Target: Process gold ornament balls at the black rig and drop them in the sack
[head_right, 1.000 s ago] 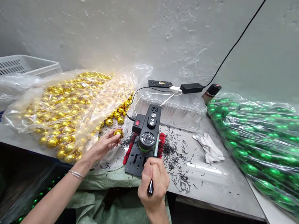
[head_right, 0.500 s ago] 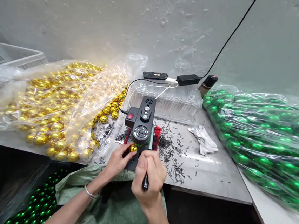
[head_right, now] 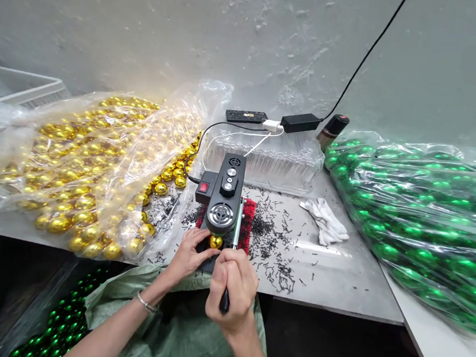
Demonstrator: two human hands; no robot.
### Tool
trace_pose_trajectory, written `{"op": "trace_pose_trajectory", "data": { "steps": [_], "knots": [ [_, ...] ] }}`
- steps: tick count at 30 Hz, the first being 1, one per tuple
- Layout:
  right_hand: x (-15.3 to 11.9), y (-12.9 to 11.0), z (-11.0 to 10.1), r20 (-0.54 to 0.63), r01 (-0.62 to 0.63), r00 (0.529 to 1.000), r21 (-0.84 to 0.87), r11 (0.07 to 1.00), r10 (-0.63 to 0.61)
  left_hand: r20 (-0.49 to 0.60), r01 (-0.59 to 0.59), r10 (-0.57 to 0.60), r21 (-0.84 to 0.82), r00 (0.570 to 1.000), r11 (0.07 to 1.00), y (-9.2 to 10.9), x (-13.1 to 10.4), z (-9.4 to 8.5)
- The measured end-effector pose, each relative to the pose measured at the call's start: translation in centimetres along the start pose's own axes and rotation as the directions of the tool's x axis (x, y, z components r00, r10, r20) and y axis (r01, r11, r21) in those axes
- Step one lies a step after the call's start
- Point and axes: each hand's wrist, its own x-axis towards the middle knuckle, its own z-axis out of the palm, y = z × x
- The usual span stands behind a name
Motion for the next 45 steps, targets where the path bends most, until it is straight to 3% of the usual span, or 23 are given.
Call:
{"op": "trace_pose_trajectory", "data": {
  "steps": [5, 10, 13, 16, 20, 23, 27, 29, 32, 35, 37, 39, 42, 43, 45],
  "knots": [
    [-2.2, 2.0, 1.2, -0.037, 0.115, 0.992, -0.068, 0.991, -0.118, 0.017, -0.004, 0.004, -0.004, 1.000, 1.000, 0.1, 0.0, -0.1],
    [-4.1, 3.7, 2.5, -0.134, 0.110, 0.984, -0.066, 0.992, -0.118, 0.018, -0.012, 0.012, -0.015, 1.000, 1.000, 0.1, -0.1, -0.1],
    [-4.6, 4.3, 2.6, -0.079, 0.153, 0.984, -0.075, 0.985, -0.159, 0.015, -0.029, 0.030, -0.024, 0.999, 0.999, -0.2, -0.1, -0.1],
    [-3.9, 3.7, 2.1, -0.062, 0.154, 0.986, -0.058, 0.986, -0.157, 0.010, -0.042, 0.042, -0.025, 0.999, 0.999, -0.3, 0.2, 0.2],
    [-1.2, 1.1, 0.7, -0.061, 0.001, 0.998, 0.012, 1.000, 0.000, 0.013, -0.053, 0.053, -0.019, 0.998, 0.998, 0.0, -0.3, 0.1],
    [0.7, -0.6, -0.1, -0.058, -0.051, 0.997, 0.042, 0.998, 0.053, 0.069, -0.138, 0.138, -0.003, 0.988, 0.990, 0.6, -2.6, -1.5],
    [1.0, -0.8, -0.1, -0.056, -0.052, 0.997, 0.058, 0.997, 0.055, 0.097, -0.253, 0.250, 0.017, 0.963, 0.967, 0.5, -4.9, -5.3],
    [0.5, -0.5, 0.2, -0.063, -0.050, 0.997, 0.070, 0.996, 0.055, -0.009, -0.214, 0.215, 0.061, 0.977, 0.975, 0.0, -3.3, -7.2],
    [0.1, -0.2, 0.5, -0.085, -0.045, 0.995, 0.085, 0.995, 0.052, -0.195, 0.001, 0.044, 0.224, 0.980, 0.974, -0.7, 3.0, -9.0],
    [0.1, -0.2, 0.5, -0.092, -0.049, 0.994, 0.069, 0.996, 0.055, -0.142, 0.261, -0.225, 0.344, 0.964, 0.902, -1.6, 10.2, -9.1],
    [0.2, -0.3, 0.4, -0.084, -0.044, 0.995, 0.064, 0.997, 0.049, -0.112, 0.320, -0.300, 0.345, 0.947, 0.883, -2.2, 13.4, -8.8],
    [0.3, -0.3, 0.4, -0.076, -0.031, 0.996, 0.068, 0.997, 0.036, -0.093, 0.331, -0.318, 0.313, 0.944, 0.890, -2.5, 14.6, -8.6],
    [0.4, -0.4, 0.4, -0.073, -0.022, 0.997, 0.070, 0.997, 0.027, -0.062, 0.330, -0.324, 0.245, 0.944, 0.912, -2.4, 13.6, -9.2],
    [0.4, -0.4, 0.4, -0.075, -0.024, 0.997, 0.069, 0.997, 0.029, -0.039, 0.336, -0.334, 0.157, 0.942, 0.929, -2.2, 12.8, -9.6],
    [0.6, -0.5, 0.4, -0.077, -0.030, 0.996, 0.063, 0.998, 0.035, 0.050, 0.369, -0.366, -0.168, 0.929, 0.914, -1.4, 10.5, -10.2]
  ]
}}
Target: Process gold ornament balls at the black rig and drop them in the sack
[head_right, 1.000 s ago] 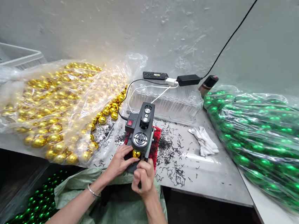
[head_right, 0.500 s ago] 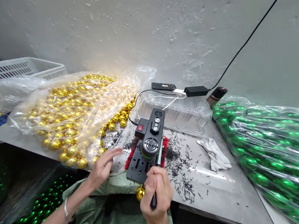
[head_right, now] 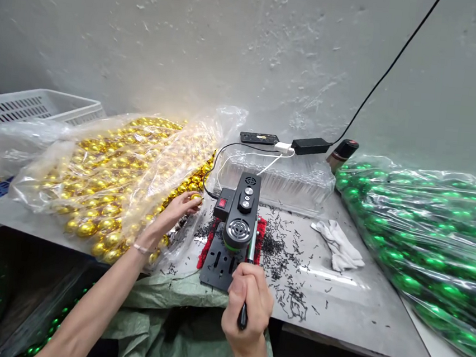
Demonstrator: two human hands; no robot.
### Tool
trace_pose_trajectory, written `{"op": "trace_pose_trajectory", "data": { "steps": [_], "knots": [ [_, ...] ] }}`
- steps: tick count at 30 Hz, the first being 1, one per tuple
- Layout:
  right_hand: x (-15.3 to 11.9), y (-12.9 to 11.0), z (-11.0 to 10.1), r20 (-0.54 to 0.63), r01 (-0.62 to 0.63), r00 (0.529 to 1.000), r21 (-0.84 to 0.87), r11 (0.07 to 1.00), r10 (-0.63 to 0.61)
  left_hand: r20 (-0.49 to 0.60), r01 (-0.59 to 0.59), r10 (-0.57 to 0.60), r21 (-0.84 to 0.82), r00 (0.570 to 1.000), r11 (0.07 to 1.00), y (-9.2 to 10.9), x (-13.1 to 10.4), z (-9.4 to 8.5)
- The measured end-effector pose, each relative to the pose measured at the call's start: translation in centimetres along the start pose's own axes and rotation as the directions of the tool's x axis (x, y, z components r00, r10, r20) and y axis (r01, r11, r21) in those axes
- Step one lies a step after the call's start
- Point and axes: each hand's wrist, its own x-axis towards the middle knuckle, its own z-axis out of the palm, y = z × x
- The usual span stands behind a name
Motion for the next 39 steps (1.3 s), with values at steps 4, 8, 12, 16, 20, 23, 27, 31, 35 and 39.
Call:
{"op": "trace_pose_trajectory", "data": {
  "steps": [4, 8, 12, 16, 20, 23, 27, 31, 35, 39],
  "knots": [
    [0.9, -0.5, -0.2, -0.008, -0.016, 1.000, -0.005, 1.000, 0.016, 0.191, 0.192, -0.100, -0.555, 0.976, 0.809, -0.7, -5.7, 1.0],
    [1.9, -0.9, -0.5, 0.015, -0.052, 0.999, -0.005, 0.999, 0.052, 0.203, 0.202, -0.122, -0.444, 0.972, 0.873, -1.9, -9.7, 4.4],
    [2.0, -1.0, -0.6, 0.020, -0.036, 0.999, -0.022, 0.999, 0.037, 0.122, 0.006, 0.003, -0.070, 0.992, 0.997, -2.3, -11.0, 7.0],
    [1.5, -0.9, -0.6, 0.032, -0.015, 0.999, -0.044, 0.999, 0.017, 0.119, -0.196, 0.178, 0.164, 0.977, 0.967, -2.0, -10.5, 7.8],
    [1.2, -0.7, -0.5, 0.034, -0.023, 0.999, -0.057, 0.998, 0.025, 0.148, -0.336, 0.308, 0.229, 0.940, 0.914, -2.2, -9.8, 8.3],
    [1.1, -0.7, -0.5, 0.034, -0.025, 0.999, -0.055, 0.998, 0.027, 0.155, -0.380, 0.350, 0.258, 0.924, 0.889, -2.4, -9.6, 8.8],
    [1.2, -0.8, -0.6, 0.043, -0.018, 0.999, -0.063, 0.998, 0.021, 0.138, -0.405, 0.381, 0.281, 0.914, 0.870, -2.6, -9.5, 9.2],
    [1.0, -0.8, -0.6, 0.058, -0.005, 0.998, -0.062, 0.998, 0.009, 0.129, -0.416, 0.396, 0.250, 0.909, 0.874, -3.0, -9.4, 9.5],
    [0.3, -0.2, -0.6, 0.081, 0.015, 0.997, -0.054, 0.998, -0.011, 0.061, -0.443, 0.439, 0.179, 0.896, 0.879, -3.7, -9.5, 10.0],
    [-1.1, 1.2, -0.4, 0.107, 0.102, 0.990, -0.094, 0.990, -0.092, 0.044, -0.433, 0.431, 0.135, 0.901, 0.891, -4.2, -9.6, 10.1]
  ]
}}
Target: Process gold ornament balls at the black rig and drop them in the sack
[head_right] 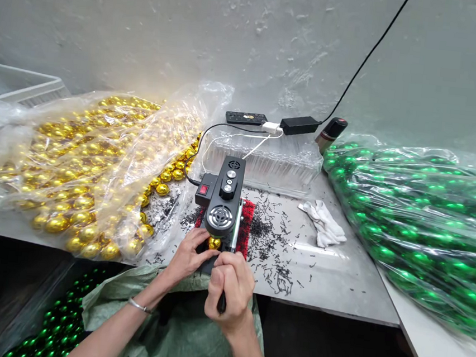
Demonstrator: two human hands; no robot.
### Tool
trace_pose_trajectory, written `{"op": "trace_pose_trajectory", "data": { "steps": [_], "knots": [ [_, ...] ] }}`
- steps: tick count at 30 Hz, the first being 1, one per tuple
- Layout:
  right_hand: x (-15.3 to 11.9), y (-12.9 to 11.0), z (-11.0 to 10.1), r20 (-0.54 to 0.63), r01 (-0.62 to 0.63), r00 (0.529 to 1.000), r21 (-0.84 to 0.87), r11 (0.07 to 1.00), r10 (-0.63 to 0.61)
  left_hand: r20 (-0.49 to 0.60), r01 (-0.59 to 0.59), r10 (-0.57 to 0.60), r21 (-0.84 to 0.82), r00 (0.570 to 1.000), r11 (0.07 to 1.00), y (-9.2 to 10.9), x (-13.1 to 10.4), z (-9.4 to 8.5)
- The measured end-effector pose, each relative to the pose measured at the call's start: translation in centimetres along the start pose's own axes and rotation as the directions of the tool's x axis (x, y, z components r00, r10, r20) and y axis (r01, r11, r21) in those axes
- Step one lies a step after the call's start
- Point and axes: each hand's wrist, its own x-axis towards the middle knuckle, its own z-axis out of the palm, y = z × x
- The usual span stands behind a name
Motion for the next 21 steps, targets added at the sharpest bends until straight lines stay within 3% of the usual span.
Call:
{"op": "trace_pose_trajectory", "data": {
  "steps": [8, 14, 21],
  "knots": [
    [-2.3, 1.7, 1.4, -0.029, 0.061, 0.998, -0.054, 0.997, -0.062, 0.028, 0.012, -0.011, -0.017, 1.000, 1.000, -0.2, 0.0, -0.1],
    [-3.6, 2.5, 2.5, -0.154, 0.043, 0.987, -0.019, 0.999, -0.046, 0.009, -0.003, 0.003, -0.028, 1.000, 1.000, -0.4, 0.0, 0.1],
    [-3.5, 2.9, 2.6, -0.112, 0.061, 0.992, -0.038, 0.997, -0.065, 0.011, 0.012, -0.011, -0.022, 1.000, 1.000, -0.8, 0.0, 0.3]
  ]
}}
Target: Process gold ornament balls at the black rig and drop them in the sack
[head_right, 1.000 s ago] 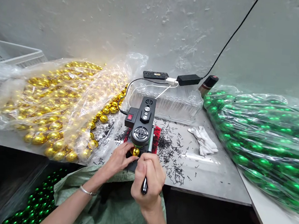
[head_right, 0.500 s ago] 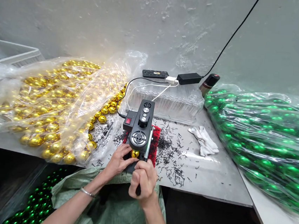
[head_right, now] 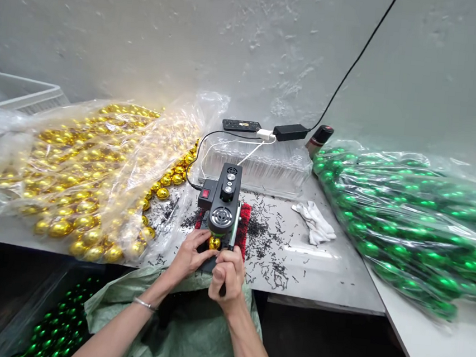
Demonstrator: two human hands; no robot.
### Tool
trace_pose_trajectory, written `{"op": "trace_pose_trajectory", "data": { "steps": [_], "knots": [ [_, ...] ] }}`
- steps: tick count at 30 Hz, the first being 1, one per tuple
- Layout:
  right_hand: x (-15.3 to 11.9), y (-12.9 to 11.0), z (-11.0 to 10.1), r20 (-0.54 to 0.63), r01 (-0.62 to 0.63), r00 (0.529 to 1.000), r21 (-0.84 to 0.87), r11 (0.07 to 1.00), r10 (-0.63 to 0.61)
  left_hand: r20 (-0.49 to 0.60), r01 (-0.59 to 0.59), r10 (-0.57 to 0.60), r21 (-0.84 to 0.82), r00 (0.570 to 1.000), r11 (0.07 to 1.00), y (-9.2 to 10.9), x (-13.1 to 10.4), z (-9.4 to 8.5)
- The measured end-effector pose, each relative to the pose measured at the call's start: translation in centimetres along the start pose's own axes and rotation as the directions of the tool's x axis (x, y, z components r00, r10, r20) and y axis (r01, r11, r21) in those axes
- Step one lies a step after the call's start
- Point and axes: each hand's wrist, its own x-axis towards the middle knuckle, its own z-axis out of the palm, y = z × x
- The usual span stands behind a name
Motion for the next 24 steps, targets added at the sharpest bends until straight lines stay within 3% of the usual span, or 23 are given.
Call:
{"op": "trace_pose_trajectory", "data": {
  "steps": [6, 9, 11, 15, 19, 21, 24],
  "knots": [
    [1.8, -0.7, -0.4, 0.020, 0.075, 0.997, 0.019, 0.997, -0.075, 0.009, 0.006, -0.006, 0.003, 1.000, 1.000, 0.0, 0.5, 0.0],
    [4.3, -2.4, -1.4, 0.015, -0.031, 0.999, 0.028, 0.999, 0.030, -0.001, 0.013, -0.013, 0.013, 1.000, 1.000, 0.4, 0.9, -0.2],
    [6.3, -3.7, -2.1, 0.027, -0.178, 0.984, 0.070, 0.982, 0.176, -0.025, 0.011, -0.011, 0.017, 1.000, 1.000, 0.8, 0.5, -0.6],
    [8.8, -5.0, -3.0, 0.104, -0.281, 0.956, 0.068, 0.957, 0.273, 0.026, -0.062, 0.060, 0.064, 0.998, 0.996, 2.1, -3.2, -2.4],
    [8.1, -4.9, -2.8, 0.097, -0.260, 0.963, 0.084, 0.962, 0.252, 0.125, -0.108, 0.093, 0.117, 0.988, 0.987, 2.7, -6.4, -4.7],
    [7.3, -4.8, -2.5, 0.082, -0.257, 0.965, 0.088, 0.963, 0.250, 0.044, -0.055, 0.049, 0.145, 0.998, 0.988, 2.4, -5.2, -6.1],
    [6.6, -4.6, -2.1, 0.057, -0.246, 0.969, 0.081, 0.966, 0.242, -0.198, 0.140, -0.103, 0.181, 0.975, 0.974, 1.5, 0.2, -8.5]
  ]
}}
